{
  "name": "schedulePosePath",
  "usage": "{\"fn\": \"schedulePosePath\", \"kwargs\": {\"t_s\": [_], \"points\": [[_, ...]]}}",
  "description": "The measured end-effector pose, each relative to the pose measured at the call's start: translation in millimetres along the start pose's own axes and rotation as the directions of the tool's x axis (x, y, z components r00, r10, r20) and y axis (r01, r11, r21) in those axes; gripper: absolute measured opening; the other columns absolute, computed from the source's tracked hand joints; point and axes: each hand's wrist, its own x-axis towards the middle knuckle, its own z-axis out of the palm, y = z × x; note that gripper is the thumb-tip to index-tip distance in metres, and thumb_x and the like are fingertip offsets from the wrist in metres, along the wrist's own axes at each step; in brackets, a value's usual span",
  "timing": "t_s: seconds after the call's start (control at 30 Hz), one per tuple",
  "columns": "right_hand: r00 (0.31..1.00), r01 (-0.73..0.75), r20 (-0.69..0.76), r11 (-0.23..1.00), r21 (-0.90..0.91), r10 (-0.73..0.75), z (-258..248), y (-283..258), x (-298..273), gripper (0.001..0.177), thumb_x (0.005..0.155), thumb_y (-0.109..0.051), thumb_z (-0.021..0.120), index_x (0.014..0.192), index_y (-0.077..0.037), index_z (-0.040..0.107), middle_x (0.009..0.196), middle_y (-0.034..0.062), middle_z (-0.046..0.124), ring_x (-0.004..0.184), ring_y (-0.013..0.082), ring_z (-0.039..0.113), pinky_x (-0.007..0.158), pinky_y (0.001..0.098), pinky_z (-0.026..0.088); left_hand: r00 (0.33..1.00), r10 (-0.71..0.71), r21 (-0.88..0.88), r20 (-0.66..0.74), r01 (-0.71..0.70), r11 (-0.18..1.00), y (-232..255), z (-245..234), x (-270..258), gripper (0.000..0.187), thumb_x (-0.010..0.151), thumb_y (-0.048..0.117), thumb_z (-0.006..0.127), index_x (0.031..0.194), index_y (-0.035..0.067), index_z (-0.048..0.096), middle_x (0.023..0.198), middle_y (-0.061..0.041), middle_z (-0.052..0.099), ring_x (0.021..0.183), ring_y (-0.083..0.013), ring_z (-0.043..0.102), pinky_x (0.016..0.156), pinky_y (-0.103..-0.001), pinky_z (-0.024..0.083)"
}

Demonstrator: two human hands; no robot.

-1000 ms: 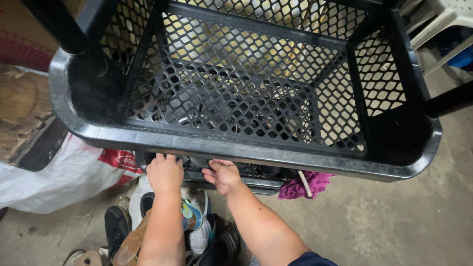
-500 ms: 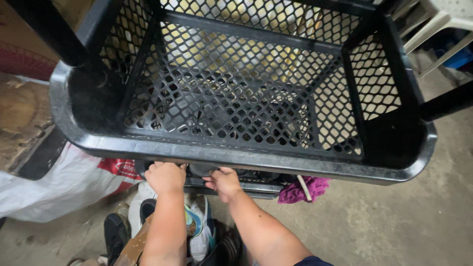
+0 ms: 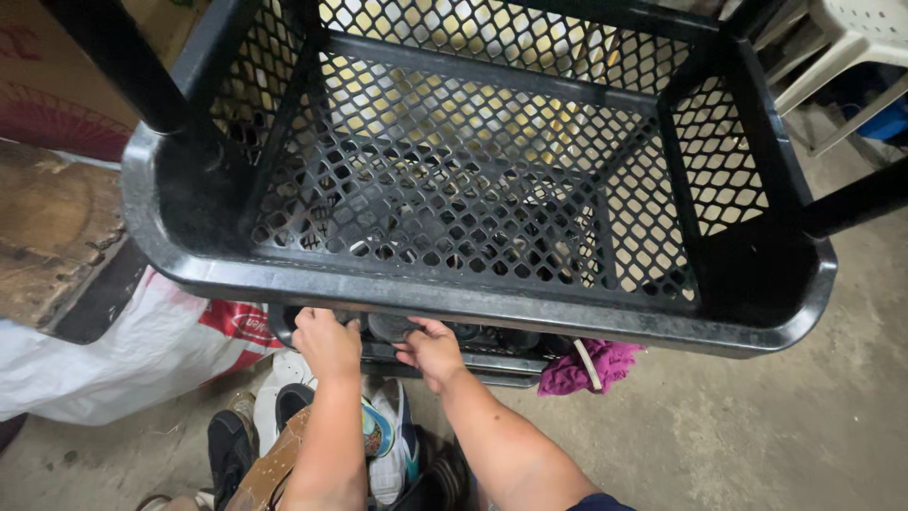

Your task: The person wipes a gray slide sandal with a purple cloth, then removes multiple pairs of shoes from a black plastic shoe rack and places them on the floor. The shoes include sneakers, flats, sandals, and flip-flops.

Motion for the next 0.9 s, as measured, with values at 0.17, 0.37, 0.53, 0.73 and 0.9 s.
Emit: {"fn": "schedulePosePath", "kwargs": {"t_s": [0.17,0.37,0.53,0.73,0.9], "points": [[0.999,0.008,-0.044,0.999,0.035,-0.007,-3.2,6.1,6.9,0.032,0.092,-0.007,0.071,0.123,-0.008,0.063,0.096,0.009,0.071,0.08,0.0209,0.071,0.065,0.0349,0.061,0.858,-0.324,-0.521,0.398,0.502,0.69,-31.1,21.6,14.9,0.035,0.078,0.008,0.082,0.108,0.0,0.066,0.094,-0.012,0.069,0.081,-0.0243,0.063,0.076,-0.036,0.051],[1.0,-0.017,0.023,0.996,0.085,0.015,-16.8,11.6,14.2,0.026,0.09,-0.004,0.071,0.113,-0.015,0.066,0.09,0.004,0.067,0.077,0.02,0.068,0.07,0.0386,0.062,0.7,-0.36,-0.706,0.617,0.694,0.139,-61.3,11.7,2.7,0.044,0.09,-0.004,0.066,0.133,0.001,0.065,0.105,-0.006,0.068,0.081,-0.0153,0.058,0.065,-0.029,0.044],[0.99,-0.01,0.14,0.988,0.157,-0.012,-23.4,16.2,10.6,0.016,0.091,-0.002,0.07,0.103,-0.012,0.068,0.09,0.0049,0.067,0.078,0.0236,0.069,0.075,0.0423,0.063,0.63,-0.338,-0.703,0.699,0.693,-0.159,-80.7,-27.9,-27.8,0.055,0.092,-0.007,0.056,0.146,0.0,0.051,0.123,-0.01,0.068,0.101,-0.0192,0.067,0.079,-0.031,0.054],[0.975,-0.059,0.22,0.978,0.201,0.013,-26.3,15.4,-26.9,0.014,0.092,0.0,0.068,0.097,-0.013,0.067,0.092,0.0056,0.07,0.083,0.0233,0.07,0.08,0.0447,0.063,0.648,-0.263,-0.699,0.714,0.647,-0.303,-83.4,-65.2,-63.7,0.054,0.095,-0.009,0.049,0.148,-0.001,0.047,0.135,-0.011,0.062,0.117,-0.0219,0.064,0.099,-0.036,0.054],[0.982,-0.031,0.187,0.987,0.16,0.0,-21.8,33.7,-67.3,0.012,0.091,0.0,0.067,0.096,-0.011,0.066,0.094,0.0077,0.072,0.087,0.0252,0.072,0.08,0.0455,0.062,0.662,-0.266,-0.712,0.701,0.627,-0.316,-88.1,-106.5,-87.2,0.052,0.095,-0.009,0.049,0.146,-0.001,0.046,0.136,-0.011,0.06,0.12,-0.0222,0.063,0.104,-0.038,0.052]]}}
